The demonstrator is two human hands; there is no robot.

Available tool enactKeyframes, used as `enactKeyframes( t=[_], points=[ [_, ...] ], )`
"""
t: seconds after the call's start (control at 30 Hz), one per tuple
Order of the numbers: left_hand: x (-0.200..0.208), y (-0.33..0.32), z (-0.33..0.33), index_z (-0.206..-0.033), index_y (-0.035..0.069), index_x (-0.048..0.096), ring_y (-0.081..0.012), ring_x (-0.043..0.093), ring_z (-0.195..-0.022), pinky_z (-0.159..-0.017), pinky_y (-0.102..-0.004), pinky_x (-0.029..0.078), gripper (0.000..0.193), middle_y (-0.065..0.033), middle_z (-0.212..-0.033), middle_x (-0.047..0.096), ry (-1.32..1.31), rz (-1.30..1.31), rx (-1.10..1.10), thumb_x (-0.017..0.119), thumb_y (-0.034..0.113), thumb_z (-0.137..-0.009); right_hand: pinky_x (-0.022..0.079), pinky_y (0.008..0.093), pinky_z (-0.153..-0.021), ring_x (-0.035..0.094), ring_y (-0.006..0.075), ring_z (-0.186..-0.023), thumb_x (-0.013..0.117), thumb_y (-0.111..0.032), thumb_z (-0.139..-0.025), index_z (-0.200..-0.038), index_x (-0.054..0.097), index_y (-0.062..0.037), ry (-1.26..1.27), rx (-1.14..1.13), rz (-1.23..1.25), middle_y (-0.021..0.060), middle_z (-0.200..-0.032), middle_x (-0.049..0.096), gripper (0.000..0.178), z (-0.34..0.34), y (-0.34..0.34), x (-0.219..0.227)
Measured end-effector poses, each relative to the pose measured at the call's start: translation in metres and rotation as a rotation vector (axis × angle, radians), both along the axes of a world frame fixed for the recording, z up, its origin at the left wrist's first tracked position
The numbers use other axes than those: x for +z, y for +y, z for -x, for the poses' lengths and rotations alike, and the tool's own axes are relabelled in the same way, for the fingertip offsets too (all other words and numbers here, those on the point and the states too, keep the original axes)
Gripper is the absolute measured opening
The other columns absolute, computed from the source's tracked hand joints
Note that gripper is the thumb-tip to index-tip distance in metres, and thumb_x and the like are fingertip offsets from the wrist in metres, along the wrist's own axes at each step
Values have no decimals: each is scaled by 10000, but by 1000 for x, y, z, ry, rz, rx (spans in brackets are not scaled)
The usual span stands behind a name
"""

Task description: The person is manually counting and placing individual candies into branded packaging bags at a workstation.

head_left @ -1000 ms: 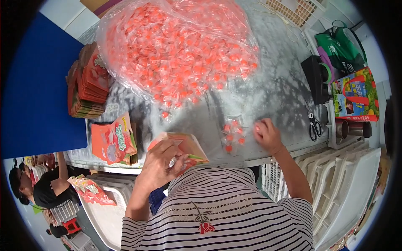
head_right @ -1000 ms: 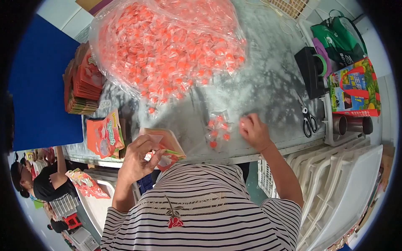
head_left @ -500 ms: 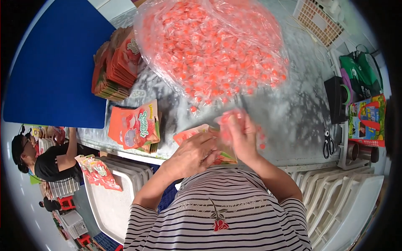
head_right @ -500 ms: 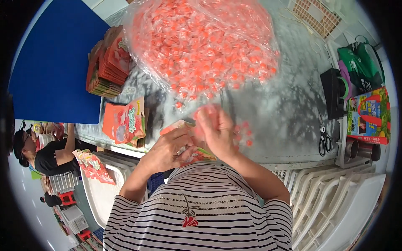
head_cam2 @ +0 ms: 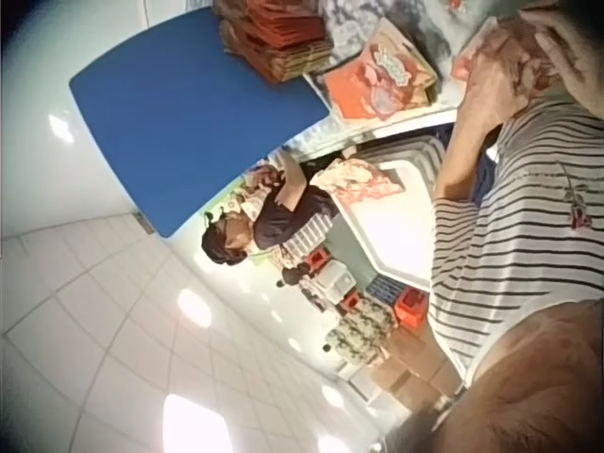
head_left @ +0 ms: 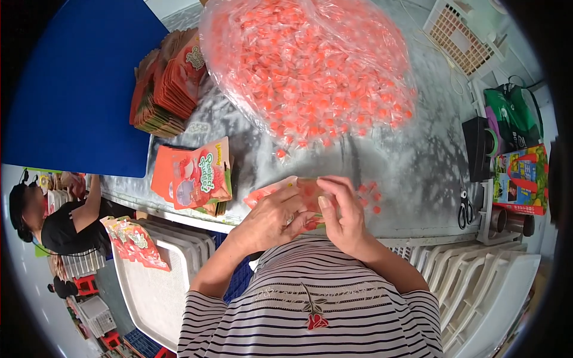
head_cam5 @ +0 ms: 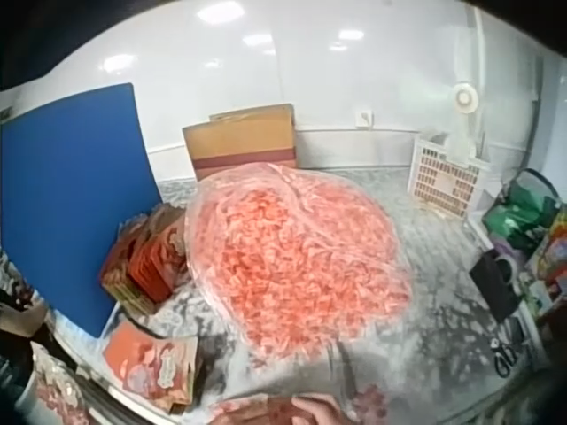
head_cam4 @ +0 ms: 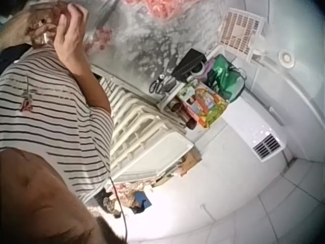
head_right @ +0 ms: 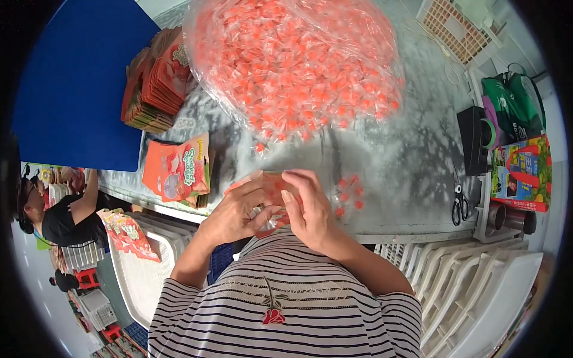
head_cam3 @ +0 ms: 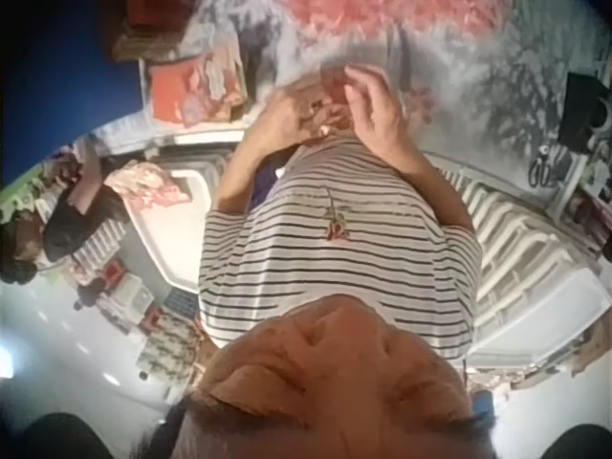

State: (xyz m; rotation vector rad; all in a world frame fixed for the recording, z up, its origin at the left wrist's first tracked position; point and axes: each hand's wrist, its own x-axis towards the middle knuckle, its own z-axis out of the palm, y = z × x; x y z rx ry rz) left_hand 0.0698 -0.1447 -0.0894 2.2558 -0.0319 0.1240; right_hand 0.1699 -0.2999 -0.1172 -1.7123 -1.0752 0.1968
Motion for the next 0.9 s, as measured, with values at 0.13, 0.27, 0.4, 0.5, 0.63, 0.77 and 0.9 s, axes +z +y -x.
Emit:
enactKeyframes(
  t=[0.13,0.27,0.4,0.5,0.63,0.77,0.9],
  points=[
    [1,-12,0,-886,11,621,-315,585,-874,-742,-404,499,133,-130,-882,556,-35,-14,-23,682,56,-776,448,331,-959,568,220,-1084,433,-123,-997,-1268,446,44,734,130,-155,143,-1168,566,318,0,-3,0],
    [6,-8,5,-865,-13,627,-320,607,-857,-722,-386,501,124,-131,-889,612,-28,-17,71,694,56,-786,451,402,-972,556,239,-1107,471,-198,-990,-1280,453,13,984,38,-371,159,-1220,535,359,-43,-20,-23],
    [5,4,15,-829,-23,619,-251,596,-733,-640,-322,485,122,-118,-811,593,-48,5,183,713,42,-785,383,462,-1012,439,356,-1227,637,-350,-863,-1318,456,-46,-79,-110,372,197,-1355,428,576,-71,-66,-56],
    [0,5,16,-811,-24,610,-234,587,-699,-621,-314,480,115,-117,-792,579,-58,19,204,711,26,-785,312,505,-1058,353,400,-1279,709,-393,-779,-1340,455,-58,-424,-35,562,200,-1400,380,701,-57,-85,-85],
    [0,3,13,-808,-22,609,-245,585,-693,-618,-317,481,119,-122,-789,579,-9,-41,159,712,35,-786,442,425,-902,481,376,-1103,745,-275,-743,-1182,590,-55,-501,-67,397,184,-1265,491,514,-46,-95,-114],
    [4,1,10,-831,-20,622,-290,629,-830,-706,-347,507,121,-145,-873,628,-33,-63,145,708,54,-789,503,315,-598,580,205,-753,744,-187,-751,-1052,632,-63,-658,-133,303,96,-1051,593,345,-60,-91,-116],
    [6,-3,11,-827,-6,609,-351,618,-920,-771,-401,511,132,-165,-967,615,3,-55,142,704,71,-775,434,245,-514,534,82,-650,629,-193,-913,-972,648,-56,647,-446,245,38,-822,626,150,-73,-60,-80]
  ],
)
